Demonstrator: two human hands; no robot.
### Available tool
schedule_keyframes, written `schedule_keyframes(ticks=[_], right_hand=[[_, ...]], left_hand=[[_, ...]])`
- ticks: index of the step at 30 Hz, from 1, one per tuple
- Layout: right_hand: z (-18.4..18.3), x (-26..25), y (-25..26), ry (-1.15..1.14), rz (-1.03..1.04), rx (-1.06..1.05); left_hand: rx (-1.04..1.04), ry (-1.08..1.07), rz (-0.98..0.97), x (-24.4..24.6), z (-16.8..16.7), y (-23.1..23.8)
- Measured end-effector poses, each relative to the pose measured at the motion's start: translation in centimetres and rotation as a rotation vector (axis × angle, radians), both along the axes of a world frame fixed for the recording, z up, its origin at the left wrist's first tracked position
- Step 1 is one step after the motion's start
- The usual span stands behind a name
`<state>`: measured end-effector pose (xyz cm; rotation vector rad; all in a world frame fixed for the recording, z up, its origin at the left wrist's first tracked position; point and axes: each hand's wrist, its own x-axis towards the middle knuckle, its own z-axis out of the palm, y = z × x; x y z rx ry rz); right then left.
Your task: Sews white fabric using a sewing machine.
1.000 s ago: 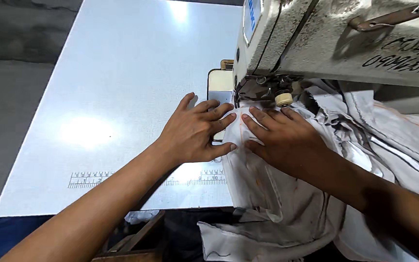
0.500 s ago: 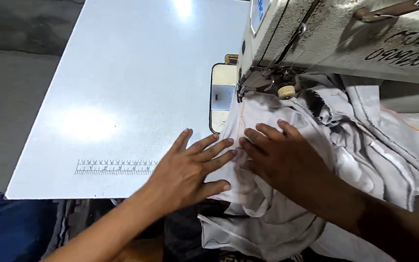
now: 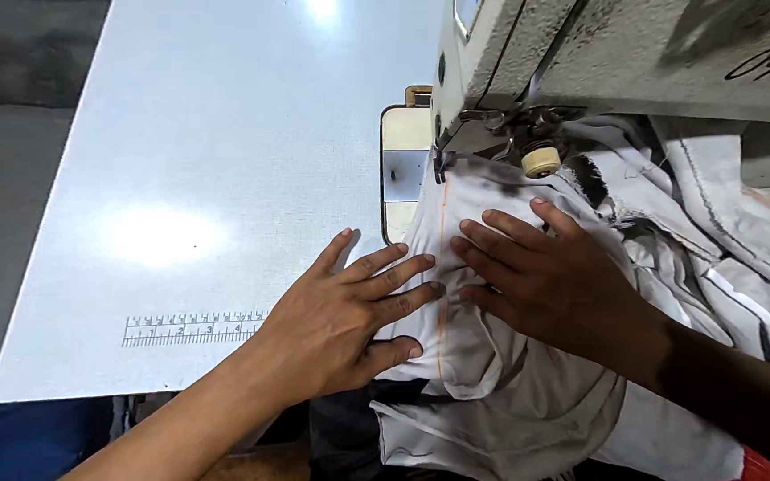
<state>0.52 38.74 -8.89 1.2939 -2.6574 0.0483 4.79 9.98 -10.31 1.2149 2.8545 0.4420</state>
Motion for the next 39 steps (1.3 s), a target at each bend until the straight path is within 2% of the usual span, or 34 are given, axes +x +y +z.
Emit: schedule_keyframes(ticks=[14,17,21,27,30,33,35,39], right_hand=[[0.0,-5.1,0.7,-0.046,0.004,0.016],[0.4,-6.3,0.7,-0.073,-0.001,0.079],[0.6,-7.6,0.8,-0.007,-0.006,0.054],[0.8,-9.6,1.0,-0.099,-0.040,0.086],[3.1,-7.3,0.9,-0.149,-0.037,0.036],[5.1,-0.6,0.2,-0.156,0.078,-0.128],[4.4,3.8,0.0,-0.119,0.069,-0.097],[2.2,4.8,2.7,-0.150,-0.045,0.002]], left_hand=[[-0.066,0.050,-0.018,-5.1,0.3,0.3],[-0.073,0.042,-0.019,-6.1,0.4,0.3],[-0.073,0.044,-0.032,-7.3,0.4,0.1],[-0.119,0.045,-0.034,-8.5,0.7,-0.1],[-0.068,0.106,-0.027,-7.2,1.0,0.4],[0.182,0.139,0.106,-3.3,0.4,2.8],[0.279,0.094,0.200,-1.4,-0.9,4.5],[0.075,0.084,0.207,-0.7,-2.2,4.8]])
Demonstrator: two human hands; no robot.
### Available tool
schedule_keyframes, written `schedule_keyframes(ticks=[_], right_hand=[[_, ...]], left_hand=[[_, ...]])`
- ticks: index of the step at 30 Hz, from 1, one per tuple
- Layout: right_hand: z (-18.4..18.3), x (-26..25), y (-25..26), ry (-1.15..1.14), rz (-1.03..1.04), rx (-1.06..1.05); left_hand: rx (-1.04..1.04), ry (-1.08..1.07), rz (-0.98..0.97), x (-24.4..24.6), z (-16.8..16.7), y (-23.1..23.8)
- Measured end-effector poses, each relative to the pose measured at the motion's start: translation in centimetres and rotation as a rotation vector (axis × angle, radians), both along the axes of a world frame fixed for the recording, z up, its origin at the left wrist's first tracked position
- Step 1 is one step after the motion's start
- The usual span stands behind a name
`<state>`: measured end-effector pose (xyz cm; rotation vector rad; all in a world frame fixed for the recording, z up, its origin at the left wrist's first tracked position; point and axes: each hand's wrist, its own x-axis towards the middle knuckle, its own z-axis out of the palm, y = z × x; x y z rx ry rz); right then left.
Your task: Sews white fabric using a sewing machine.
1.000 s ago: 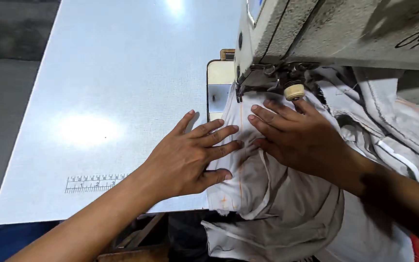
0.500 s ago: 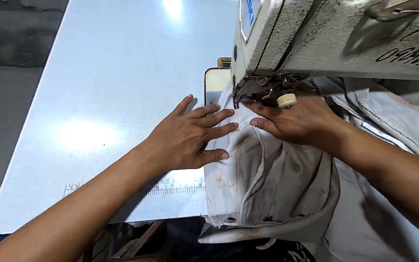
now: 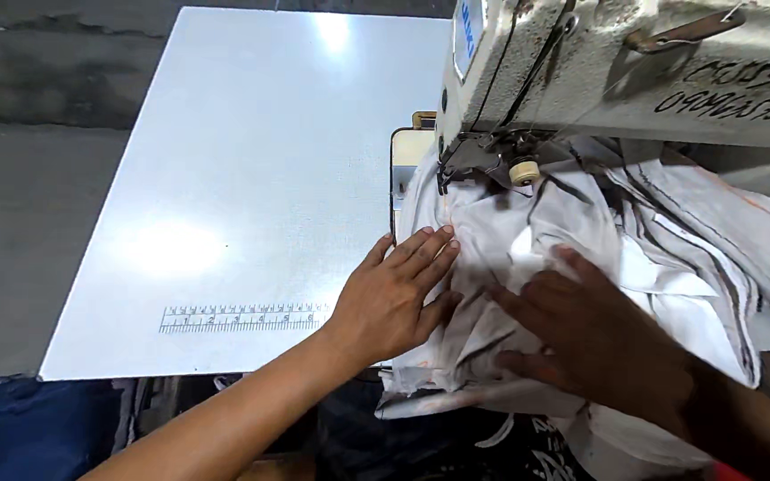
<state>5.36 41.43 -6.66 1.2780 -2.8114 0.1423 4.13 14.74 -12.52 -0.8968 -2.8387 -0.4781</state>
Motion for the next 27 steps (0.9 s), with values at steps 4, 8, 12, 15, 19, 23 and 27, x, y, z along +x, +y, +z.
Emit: schedule_keyframes(ticks=[4,8,12,15,19,23,27], right_hand=[[3.1,2.4,-0.7,-0.125,0.020,0.155],[3.0,2.1,-5.5,-0.022,-0.006,-0.065],[-2.6,-2.0,-7.0,0.044,-0.178,-0.115],[-2.7,-2.3,-5.0,0.022,-0.193,0.010],[-2.6,-2.1,-4.1,0.103,-0.172,0.019],[-2.8,-2.5,-4.3,0.084,-0.174,0.007],[-2.6,-3.9,-3.6,0.053,-0.167,-0.011]], left_hand=[[-0.059,0.018,-0.080,-0.1,0.6,-2.3],[-0.067,0.004,-0.218,-1.4,1.0,-4.3],[-0.096,-0.008,-0.224,-1.7,1.7,-4.8],[-0.088,-0.046,-0.196,-1.5,1.5,-5.0],[-0.071,-0.045,-0.197,-1.8,1.3,-5.3],[-0.061,-0.040,-0.179,-2.2,1.3,-5.6],[-0.079,-0.036,-0.156,-2.8,1.5,-5.0]])
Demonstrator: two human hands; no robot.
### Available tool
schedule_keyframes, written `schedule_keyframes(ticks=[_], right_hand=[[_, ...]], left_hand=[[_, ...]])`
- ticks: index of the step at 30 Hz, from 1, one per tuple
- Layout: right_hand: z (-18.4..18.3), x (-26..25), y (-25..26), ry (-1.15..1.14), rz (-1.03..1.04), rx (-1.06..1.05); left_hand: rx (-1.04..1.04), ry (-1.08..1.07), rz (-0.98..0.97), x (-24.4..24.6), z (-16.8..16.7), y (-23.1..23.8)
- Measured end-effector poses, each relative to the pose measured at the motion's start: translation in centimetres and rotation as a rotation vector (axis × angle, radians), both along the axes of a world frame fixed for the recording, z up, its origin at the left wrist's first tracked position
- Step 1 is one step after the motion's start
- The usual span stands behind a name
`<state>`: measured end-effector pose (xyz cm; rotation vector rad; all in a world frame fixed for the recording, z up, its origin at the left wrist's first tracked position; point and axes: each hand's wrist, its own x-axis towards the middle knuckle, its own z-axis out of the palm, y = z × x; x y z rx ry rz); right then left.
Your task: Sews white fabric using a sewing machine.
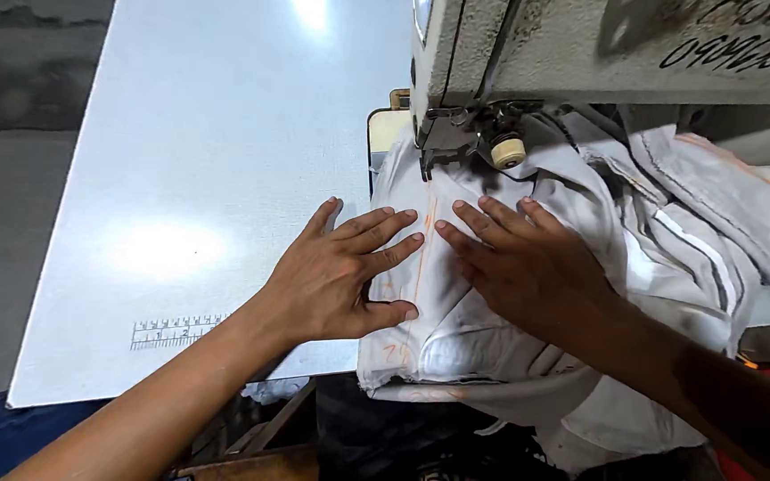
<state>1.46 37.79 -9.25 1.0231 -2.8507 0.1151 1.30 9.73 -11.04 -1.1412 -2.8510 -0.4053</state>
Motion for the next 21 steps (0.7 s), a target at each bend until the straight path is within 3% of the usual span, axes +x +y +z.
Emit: schedule_keyframes(ticks=[7,16,21], right_hand=[[0.0,-3.2,0.9,0.034,0.053,-0.023],[0.7,-8.2,1.5,0.034,0.092,0.095],[1.0,-10.6,2.2,-0.056,0.100,0.107]], left_hand=[[-0.017,0.016,0.066,-1.5,-0.1,0.9],[-0.088,-0.007,0.153,-2.9,0.2,1.8],[-0.098,-0.001,0.195,-3.2,0.3,2.3]])
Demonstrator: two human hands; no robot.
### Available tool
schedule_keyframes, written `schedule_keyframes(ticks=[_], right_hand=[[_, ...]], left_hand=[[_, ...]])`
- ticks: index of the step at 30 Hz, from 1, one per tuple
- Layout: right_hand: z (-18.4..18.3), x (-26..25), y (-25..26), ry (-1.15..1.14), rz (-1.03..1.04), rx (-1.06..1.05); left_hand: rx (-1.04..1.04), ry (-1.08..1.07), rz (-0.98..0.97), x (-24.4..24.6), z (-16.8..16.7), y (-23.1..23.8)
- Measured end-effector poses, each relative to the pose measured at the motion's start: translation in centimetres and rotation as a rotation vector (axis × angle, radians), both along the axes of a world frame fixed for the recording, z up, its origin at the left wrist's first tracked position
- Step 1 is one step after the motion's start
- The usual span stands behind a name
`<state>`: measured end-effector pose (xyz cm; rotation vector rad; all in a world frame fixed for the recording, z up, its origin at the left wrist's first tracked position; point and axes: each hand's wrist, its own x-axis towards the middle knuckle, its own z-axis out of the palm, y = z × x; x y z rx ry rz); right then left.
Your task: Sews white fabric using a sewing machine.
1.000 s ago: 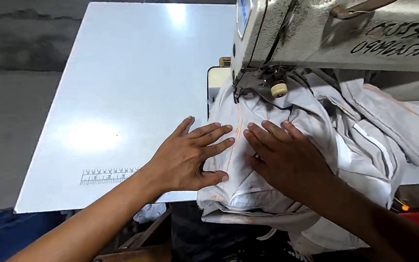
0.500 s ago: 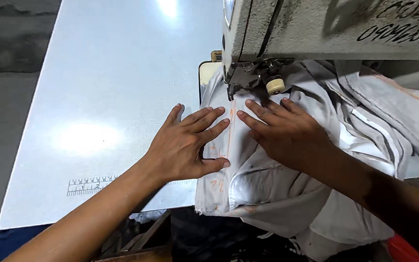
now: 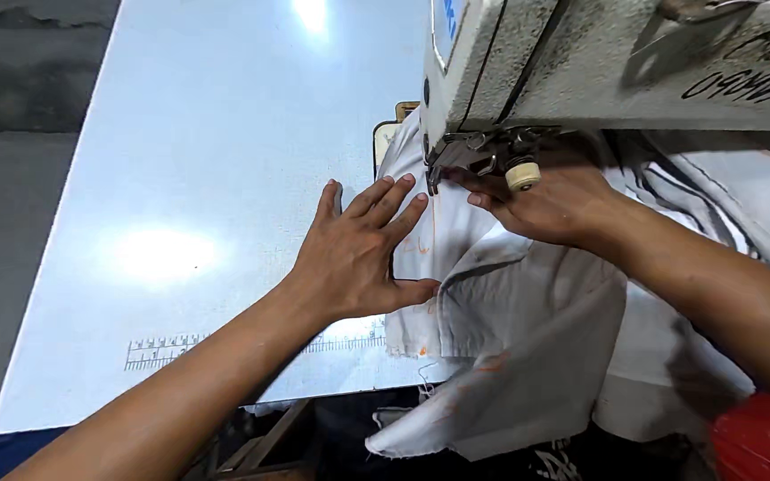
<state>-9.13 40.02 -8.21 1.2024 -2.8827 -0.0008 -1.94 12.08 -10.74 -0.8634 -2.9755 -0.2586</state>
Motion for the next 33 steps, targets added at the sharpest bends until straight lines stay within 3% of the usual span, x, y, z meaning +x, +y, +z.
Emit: schedule_keyframes(ticks=[8,10,12,15,18,21,33], right_hand=[[2.2,-2.4,-0.4,-0.100,-0.044,-0.014],[3.3,-2.4,-0.6,-0.158,-0.095,0.063],[4.7,-0.2,-1.4,-0.193,-0.190,0.103],[3.9,7.4,-3.1,0.067,0.060,-0.144],[0.4,13.2,-4.7,0.080,0.166,-0.238],[-1.7,12.5,-3.1,0.110,0.122,-0.219],[-1.5,9.5,-2.0,0.148,0.141,-0.207]], left_hand=[[-0.008,-0.023,0.058,-1.7,0.0,0.5],[-0.006,-0.021,0.054,-1.8,0.0,0.6],[0.015,0.002,0.037,-0.5,0.1,0.6],[0.072,0.066,-0.001,2.2,-0.2,0.3],[0.114,0.075,-0.017,3.3,-0.8,0.2],[0.134,0.023,0.003,2.8,-0.6,-0.1],[0.099,0.024,0.031,0.3,-0.5,0.3]])
